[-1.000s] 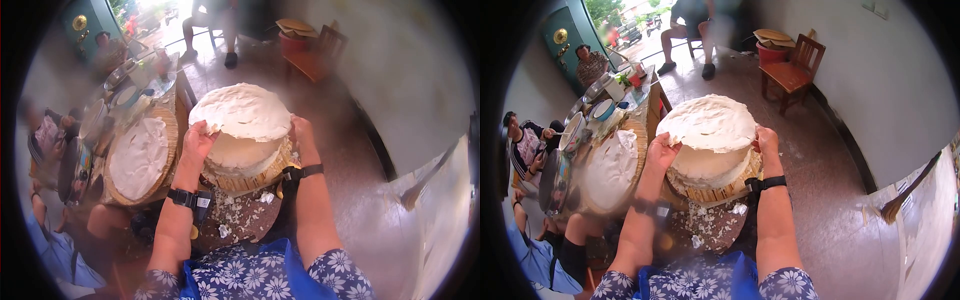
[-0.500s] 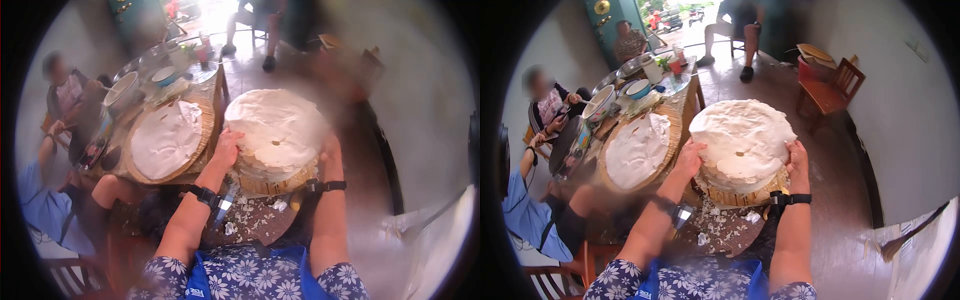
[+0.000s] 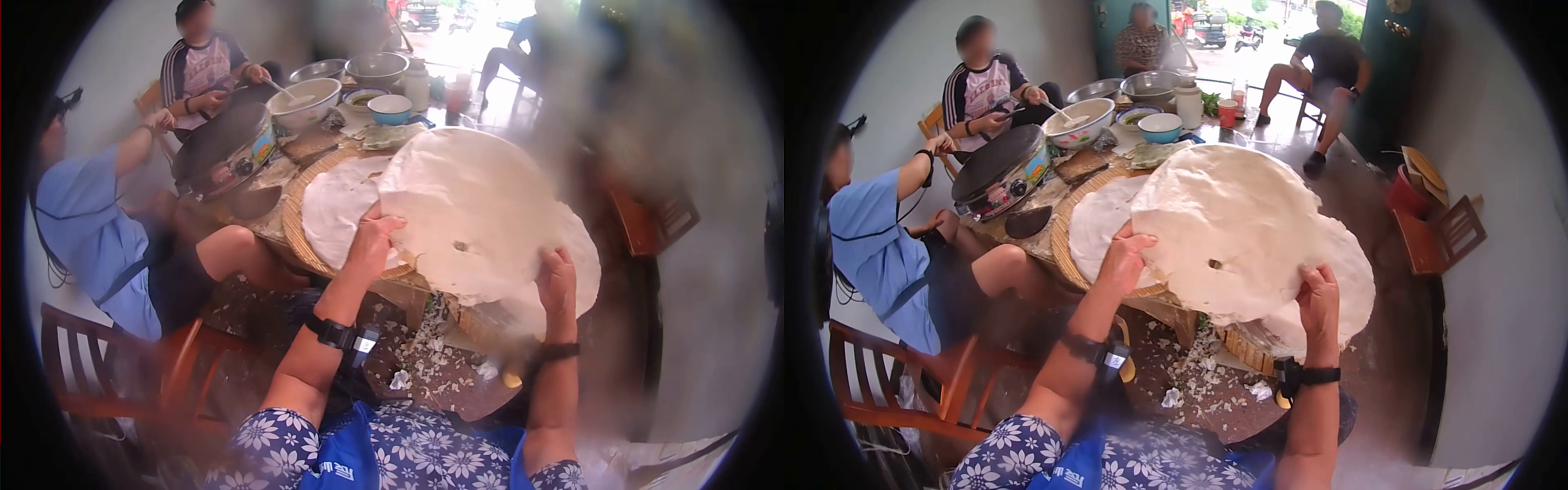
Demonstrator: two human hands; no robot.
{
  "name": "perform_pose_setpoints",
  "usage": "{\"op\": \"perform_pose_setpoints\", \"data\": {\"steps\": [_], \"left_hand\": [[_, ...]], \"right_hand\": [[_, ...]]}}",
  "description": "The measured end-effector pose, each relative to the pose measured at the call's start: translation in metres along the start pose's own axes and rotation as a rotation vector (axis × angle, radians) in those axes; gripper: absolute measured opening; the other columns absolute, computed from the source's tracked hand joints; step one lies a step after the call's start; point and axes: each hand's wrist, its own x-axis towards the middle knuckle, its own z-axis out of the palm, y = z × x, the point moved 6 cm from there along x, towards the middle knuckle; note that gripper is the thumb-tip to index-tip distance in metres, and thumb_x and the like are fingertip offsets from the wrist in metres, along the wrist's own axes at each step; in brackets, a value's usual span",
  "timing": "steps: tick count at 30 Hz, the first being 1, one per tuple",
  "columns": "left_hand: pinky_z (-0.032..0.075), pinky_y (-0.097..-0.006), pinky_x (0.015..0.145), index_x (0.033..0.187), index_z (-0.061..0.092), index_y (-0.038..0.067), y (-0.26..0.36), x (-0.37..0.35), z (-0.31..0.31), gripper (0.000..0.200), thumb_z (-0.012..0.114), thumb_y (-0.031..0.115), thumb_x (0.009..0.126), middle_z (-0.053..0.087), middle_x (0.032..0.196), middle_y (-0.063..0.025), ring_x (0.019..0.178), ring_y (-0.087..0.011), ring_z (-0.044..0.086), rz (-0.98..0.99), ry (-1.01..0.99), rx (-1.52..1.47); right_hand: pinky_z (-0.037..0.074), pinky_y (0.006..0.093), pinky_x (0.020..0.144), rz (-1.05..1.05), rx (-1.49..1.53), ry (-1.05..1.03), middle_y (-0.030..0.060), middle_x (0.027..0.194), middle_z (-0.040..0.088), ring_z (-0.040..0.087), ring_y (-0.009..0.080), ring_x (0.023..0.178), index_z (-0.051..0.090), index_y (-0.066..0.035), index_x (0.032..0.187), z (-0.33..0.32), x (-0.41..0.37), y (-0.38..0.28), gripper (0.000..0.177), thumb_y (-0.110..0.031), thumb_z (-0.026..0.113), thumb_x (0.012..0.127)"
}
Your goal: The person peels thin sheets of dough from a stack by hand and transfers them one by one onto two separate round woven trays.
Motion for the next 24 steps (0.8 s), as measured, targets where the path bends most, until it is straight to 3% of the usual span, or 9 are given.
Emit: {"op": "perform_pose_setpoints", "data": {"steps": [4,10,11,12,13,15,18,21,24], "left_hand": [[0.047,-0.0327,0.087,0.116,0.053,0.001,0.047,-0.009,-0.067,0.042,0.050,-0.001,0.074,0.061,0.104,-0.0101,0.095,-0.0215,0.060,0.133,0.158,-0.014],[0.051,-0.0304,0.067,0.116,0.052,0.003,0.068,-0.009,-0.165,0.040,0.051,0.001,0.076,0.061,0.102,-0.0069,0.084,-0.0159,0.060,0.127,0.430,0.123],[0.049,-0.0267,0.054,0.114,0.052,0.002,0.061,-0.004,-0.182,0.037,0.051,0.003,0.077,0.062,0.097,-0.0060,0.075,-0.0119,0.060,0.138,0.445,0.144],[0.049,-0.0248,0.052,0.113,0.052,0.003,0.054,0.000,-0.196,0.036,0.050,0.003,0.078,0.062,0.095,-0.0055,0.072,-0.0116,0.060,0.141,0.479,0.183],[0.048,-0.0230,0.050,0.113,0.053,0.003,0.048,0.002,-0.205,0.035,0.049,0.002,0.078,0.062,0.093,-0.0049,0.070,-0.0113,0.061,0.145,0.512,0.219],[0.048,-0.0223,0.048,0.112,0.052,0.001,0.041,-0.002,-0.211,0.034,0.047,0.002,0.079,0.063,0.090,-0.0049,0.066,-0.0109,0.061,0.065,0.593,0.385],[0.050,-0.0253,0.048,0.112,0.052,-0.002,0.036,0.000,-0.228,0.034,0.047,0.001,0.078,0.063,0.090,-0.0081,0.065,-0.0133,0.062,0.141,0.691,0.554],[0.051,-0.0349,0.067,0.120,0.048,-0.004,0.034,0.007,-0.247,0.043,0.047,0.005,0.077,0.066,0.091,-0.0177,0.078,-0.0261,0.065,0.161,0.684,0.846],[0.048,-0.0377,0.078,0.120,0.048,-0.003,0.037,0.005,-0.254,0.044,0.048,0.006,0.077,0.065,0.092,-0.0223,0.085,-0.0324,0.064,0.181,0.713,0.743]], "right_hand": [[0.053,0.0315,0.074,-0.077,-0.173,-0.146,0.0064,0.090,0.063,0.063,0.0153,0.080,0.055,-0.004,0.095,0.095,0.017,0.015,0.009,-0.006,0.052,0.087],[0.055,0.0314,0.069,0.176,-0.085,-0.203,0.0052,0.087,0.063,0.063,0.0148,0.074,0.055,-0.005,0.095,0.164,0.047,0.072,0.009,-0.006,0.052,0.087],[0.055,0.0312,0.068,0.199,-0.119,-0.200,0.0047,0.087,0.062,0.062,0.0144,0.073,0.055,-0.006,0.094,0.165,0.054,0.085,0.009,-0.006,0.052,0.087],[0.056,0.0311,0.067,0.221,-0.155,-0.197,0.0042,0.086,0.062,0.062,0.0141,0.071,0.055,-0.006,0.094,0.169,0.059,0.094,0.008,-0.007,0.052,0.086],[0.053,0.0280,0.056,0.212,-0.141,-0.121,0.0013,0.077,0.059,0.057,0.0112,0.060,0.055,-0.007,0.089,0.175,0.060,0.101,0.006,-0.005,0.052,0.084],[0.049,0.0255,0.049,0.210,-0.341,-0.157,-0.0006,0.072,0.056,0.053,0.0092,0.055,0.055,-0.008,0.086,0.172,0.061,0.105,0.005,-0.005,0.053,0.083],[0.041,0.0215,0.041,0.229,-0.393,-0.106,-0.0033,0.065,0.052,0.046,0.0063,0.049,0.055,-0.009,0.082,0.171,0.065,0.116,0.005,-0.005,0.053,0.081],[0.041,0.0212,0.042,0.220,-0.411,-0.072,-0.0035,0.066,0.051,0.046,0.0064,0.051,0.055,-0.009,0.083,0.172,0.060,0.112,0.005,-0.005,0.053,0.081],[0.041,0.0207,0.042,0.205,-0.420,-0.064,-0.0035,0.067,0.051,0.046,0.0065,0.052,0.054,-0.009,0.084,0.175,0.054,0.106,0.006,-0.005,0.053,0.081]]}}
